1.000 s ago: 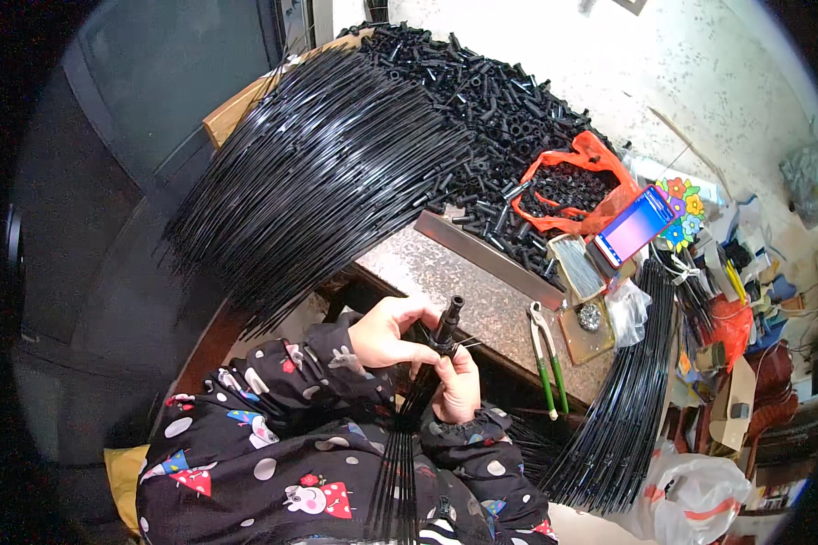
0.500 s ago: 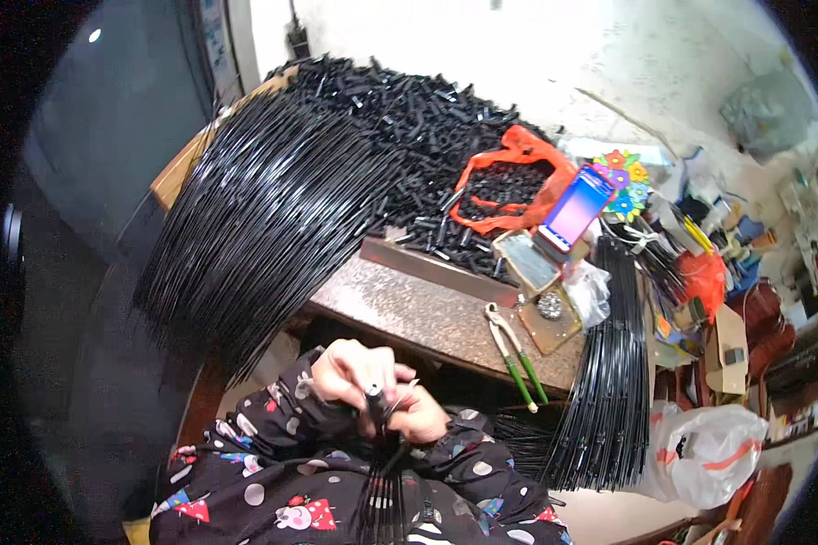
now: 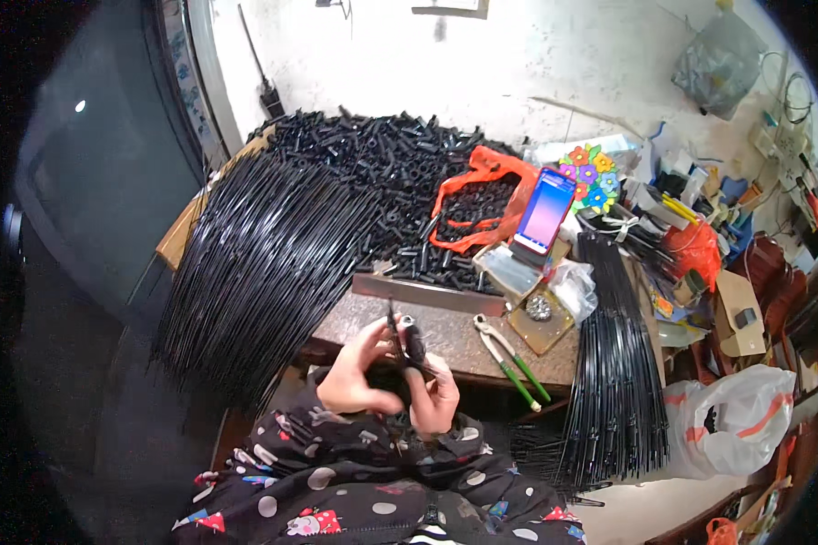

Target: Cutting, organizing, and bundling black wire harnesses at a workbench.

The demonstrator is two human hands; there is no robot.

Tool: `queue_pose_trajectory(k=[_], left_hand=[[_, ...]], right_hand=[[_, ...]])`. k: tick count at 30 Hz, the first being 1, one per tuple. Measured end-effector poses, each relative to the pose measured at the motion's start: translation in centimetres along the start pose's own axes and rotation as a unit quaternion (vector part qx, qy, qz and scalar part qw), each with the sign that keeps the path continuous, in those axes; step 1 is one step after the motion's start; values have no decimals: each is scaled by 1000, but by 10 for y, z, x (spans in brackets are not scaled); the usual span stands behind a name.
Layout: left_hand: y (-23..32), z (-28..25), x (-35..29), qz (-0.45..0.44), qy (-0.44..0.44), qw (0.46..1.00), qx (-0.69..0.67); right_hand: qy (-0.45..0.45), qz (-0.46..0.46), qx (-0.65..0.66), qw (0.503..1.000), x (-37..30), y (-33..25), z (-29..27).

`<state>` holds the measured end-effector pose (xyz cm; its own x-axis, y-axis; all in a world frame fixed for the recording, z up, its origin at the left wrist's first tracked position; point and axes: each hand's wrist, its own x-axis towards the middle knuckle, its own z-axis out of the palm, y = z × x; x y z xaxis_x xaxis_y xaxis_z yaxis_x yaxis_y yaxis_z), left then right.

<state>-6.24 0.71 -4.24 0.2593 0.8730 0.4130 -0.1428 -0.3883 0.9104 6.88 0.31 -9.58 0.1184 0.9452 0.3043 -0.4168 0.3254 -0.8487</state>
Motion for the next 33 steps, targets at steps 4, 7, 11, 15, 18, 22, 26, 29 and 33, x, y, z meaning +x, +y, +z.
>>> queue_pose_trajectory(k=[4,7,11,15,18,22,26,29,33], left_hand=[[4,4,1,-43,68,997,1],[-10,-18,-11,-36,14,999,35],[-11,-24,-22,-41,-27,997,-58],[-12,-30,-11,-21,-173,979,-103],[-24,-39,-20,-30,-175,977,-116],[-20,-18,-16,27,-85,985,146],[-39,-8,-26,-11,12,975,220],[-44,-6,-25,-63,34,991,117],[-53,-3,-23,-62,34,994,85]], right_hand=[[-64,-22,-42,997,-5,-9,1],[-185,4,-126,975,5,-12,-11],[-278,270,40,921,14,-19,-20],[-373,339,86,859,25,-14,-26],[-358,306,29,882,28,-17,-19],[-166,258,-11,952,21,-7,-10],[-108,193,-104,970,12,-13,5],[-85,77,-207,972,13,-16,5],[-59,93,-106,988,6,-5,-1]])
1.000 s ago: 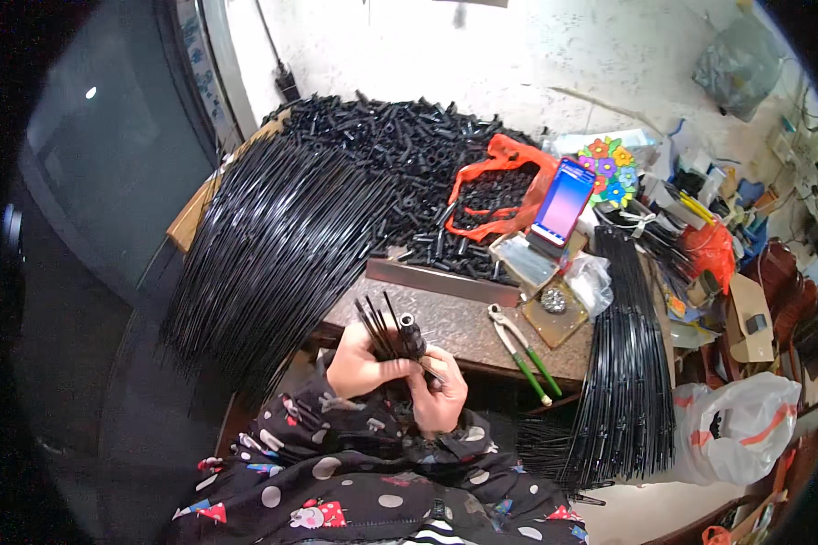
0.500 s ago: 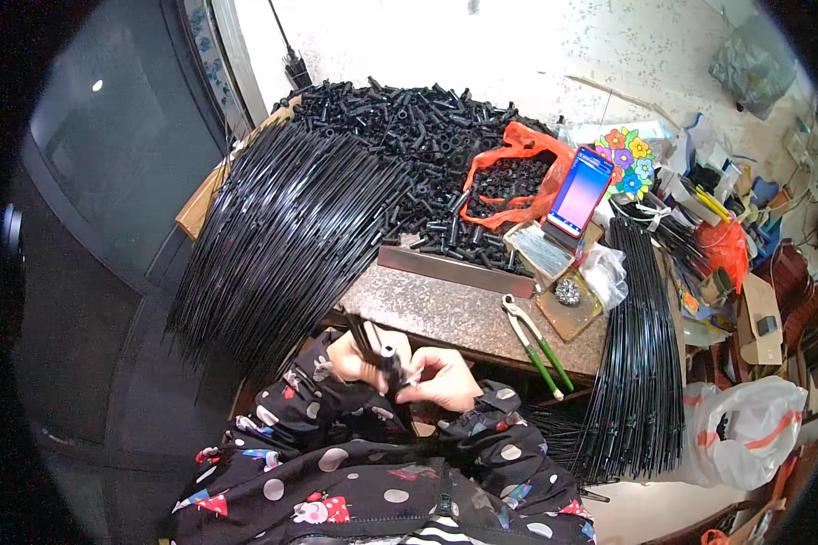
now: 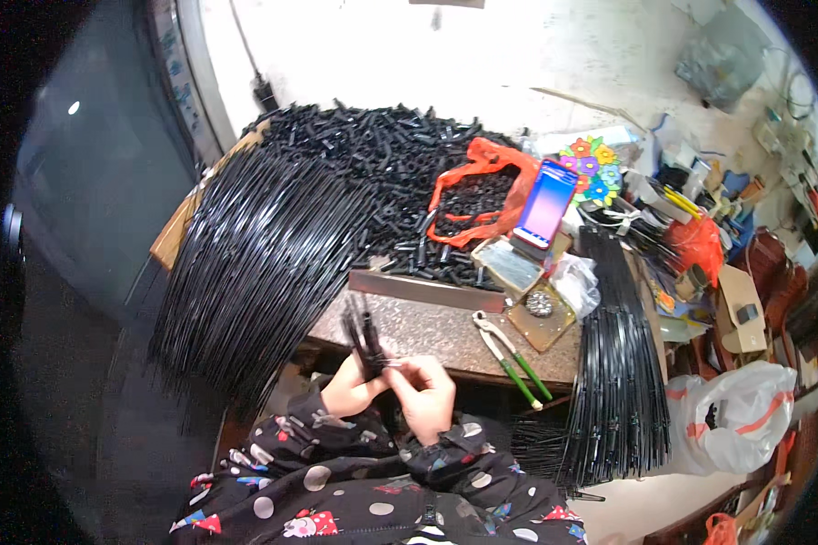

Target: Cutting, organizing, and bundling black wire harnesses at a workbench.

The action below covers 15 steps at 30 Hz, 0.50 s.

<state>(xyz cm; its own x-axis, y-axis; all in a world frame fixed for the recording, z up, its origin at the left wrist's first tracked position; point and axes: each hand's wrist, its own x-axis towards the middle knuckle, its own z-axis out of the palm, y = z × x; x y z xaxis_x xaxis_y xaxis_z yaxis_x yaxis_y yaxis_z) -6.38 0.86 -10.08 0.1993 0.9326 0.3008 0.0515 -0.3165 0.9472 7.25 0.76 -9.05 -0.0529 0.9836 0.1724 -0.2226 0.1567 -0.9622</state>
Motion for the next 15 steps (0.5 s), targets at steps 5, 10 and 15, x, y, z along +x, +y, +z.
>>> queue_pose_trajectory(k=[5,10,15], left_hand=[[8,-2,-3,-13,14,1000,-4],[7,-2,5,-50,-26,997,-45],[-9,-3,2,-4,37,999,-28]], right_hand=[[15,84,109,990,2,-6,9],[-73,48,90,992,15,-12,-11],[-28,-310,-334,890,8,-32,-3]])
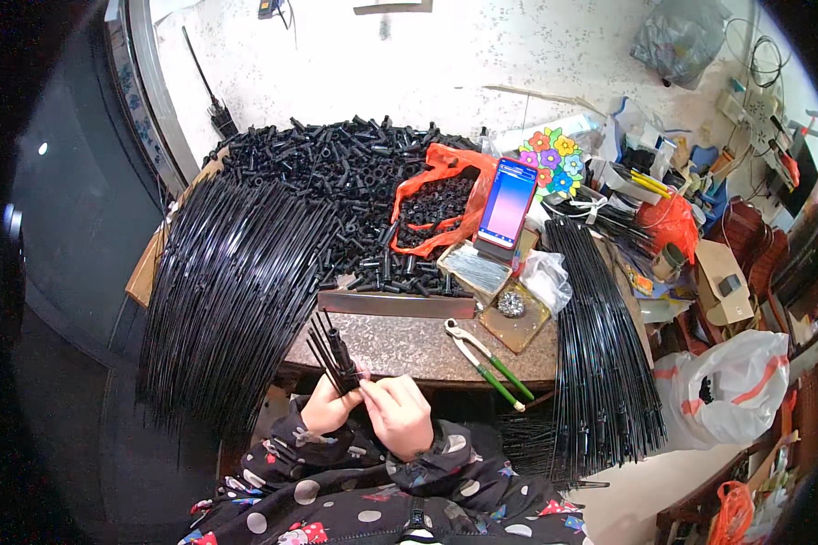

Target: Cutting, organizing, and bundling black wire harnesses at a workbench.

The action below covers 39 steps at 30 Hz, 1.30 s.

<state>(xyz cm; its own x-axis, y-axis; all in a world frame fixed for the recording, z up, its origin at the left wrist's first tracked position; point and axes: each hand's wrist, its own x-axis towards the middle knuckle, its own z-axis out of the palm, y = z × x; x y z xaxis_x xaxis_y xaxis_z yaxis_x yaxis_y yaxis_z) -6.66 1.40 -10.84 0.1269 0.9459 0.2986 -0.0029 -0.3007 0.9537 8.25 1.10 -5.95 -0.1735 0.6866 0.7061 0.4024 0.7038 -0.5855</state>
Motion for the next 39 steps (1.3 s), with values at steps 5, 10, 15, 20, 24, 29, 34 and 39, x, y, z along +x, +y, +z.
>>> queue_pose_trajectory(k=[5,10,15,20,24,29,34,39], left_hand=[[4,-4,-1,-60,-22,998,-19],[7,1,-2,-94,-16,994,-56],[8,3,-2,-12,-38,999,-3],[11,-2,-8,13,-32,998,55],[9,7,-1,-27,23,999,-21],[18,13,-3,12,63,997,-45],[25,14,-1,-3,100,995,-26],[72,12,22,124,76,985,88]], right_hand=[[28,13,38,999,7,14,5],[34,385,315,867,-1,46,5],[-50,241,288,926,-12,18,17],[-30,194,244,950,-9,7,18],[-19,351,378,856,-9,15,25],[-69,398,428,809,-1,16,23],[-24,125,101,987,15,4,7],[-84,67,133,985,47,-17,-28]])
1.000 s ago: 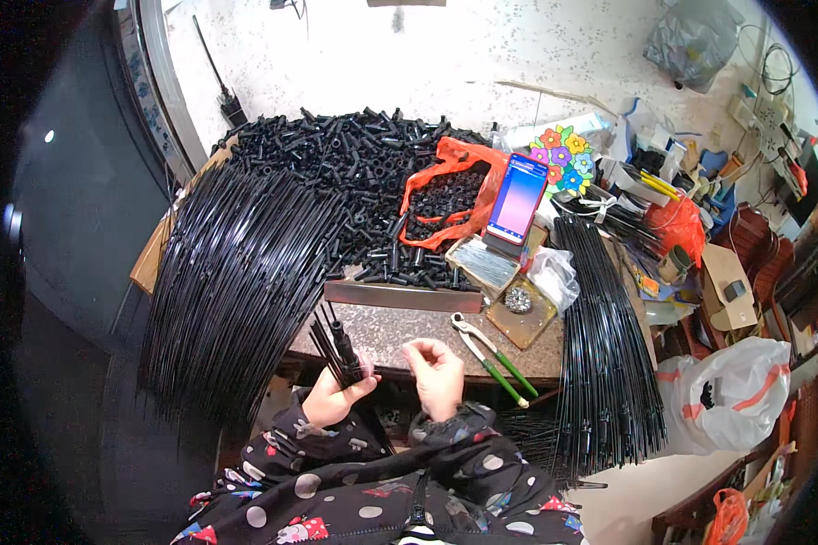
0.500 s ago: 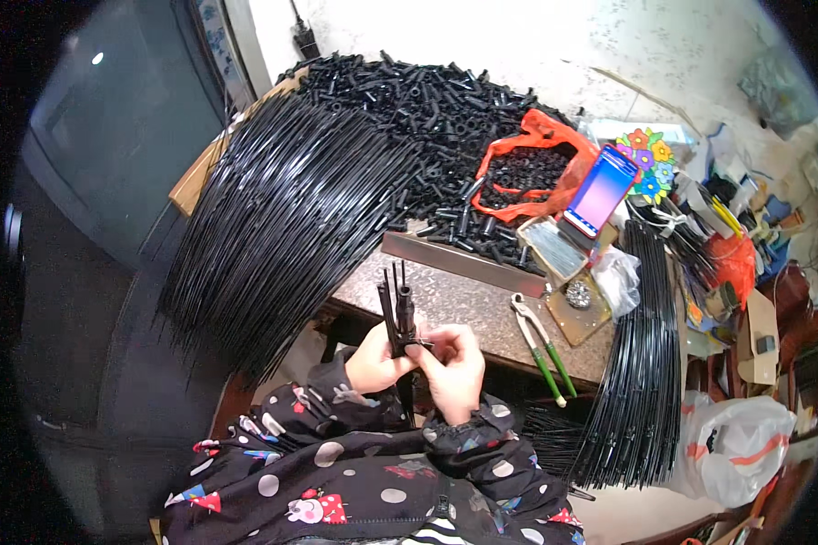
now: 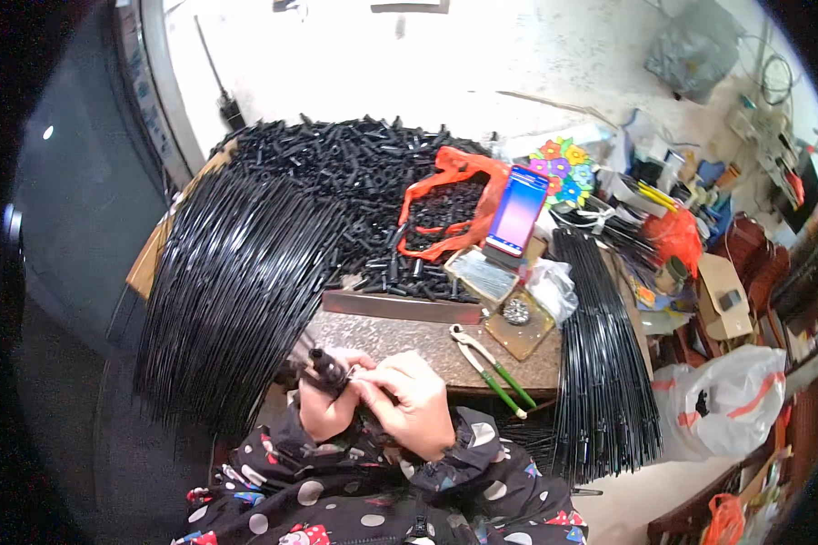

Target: Cutting, organizing, and bundling black wire harnesses at a workbench.

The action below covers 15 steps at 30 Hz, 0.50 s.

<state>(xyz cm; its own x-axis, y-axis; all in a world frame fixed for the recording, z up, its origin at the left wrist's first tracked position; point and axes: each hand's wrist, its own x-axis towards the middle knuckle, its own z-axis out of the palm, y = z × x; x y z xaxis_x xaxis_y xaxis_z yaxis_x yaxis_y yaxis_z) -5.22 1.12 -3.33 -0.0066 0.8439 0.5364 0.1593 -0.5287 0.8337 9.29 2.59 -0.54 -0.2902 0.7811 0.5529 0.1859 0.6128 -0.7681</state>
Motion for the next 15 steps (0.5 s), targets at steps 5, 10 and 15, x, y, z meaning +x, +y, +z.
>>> queue_pose_trajectory(k=[5,10,15], left_hand=[[-7,4,-2,94,-62,993,-28],[-32,1,2,-7,-167,978,-122],[-94,-8,-13,-130,-118,963,-204]], right_hand=[[-130,470,448,749,-4,-2,-19],[-215,496,296,787,8,12,-49],[-64,245,-83,964,70,33,-97]])
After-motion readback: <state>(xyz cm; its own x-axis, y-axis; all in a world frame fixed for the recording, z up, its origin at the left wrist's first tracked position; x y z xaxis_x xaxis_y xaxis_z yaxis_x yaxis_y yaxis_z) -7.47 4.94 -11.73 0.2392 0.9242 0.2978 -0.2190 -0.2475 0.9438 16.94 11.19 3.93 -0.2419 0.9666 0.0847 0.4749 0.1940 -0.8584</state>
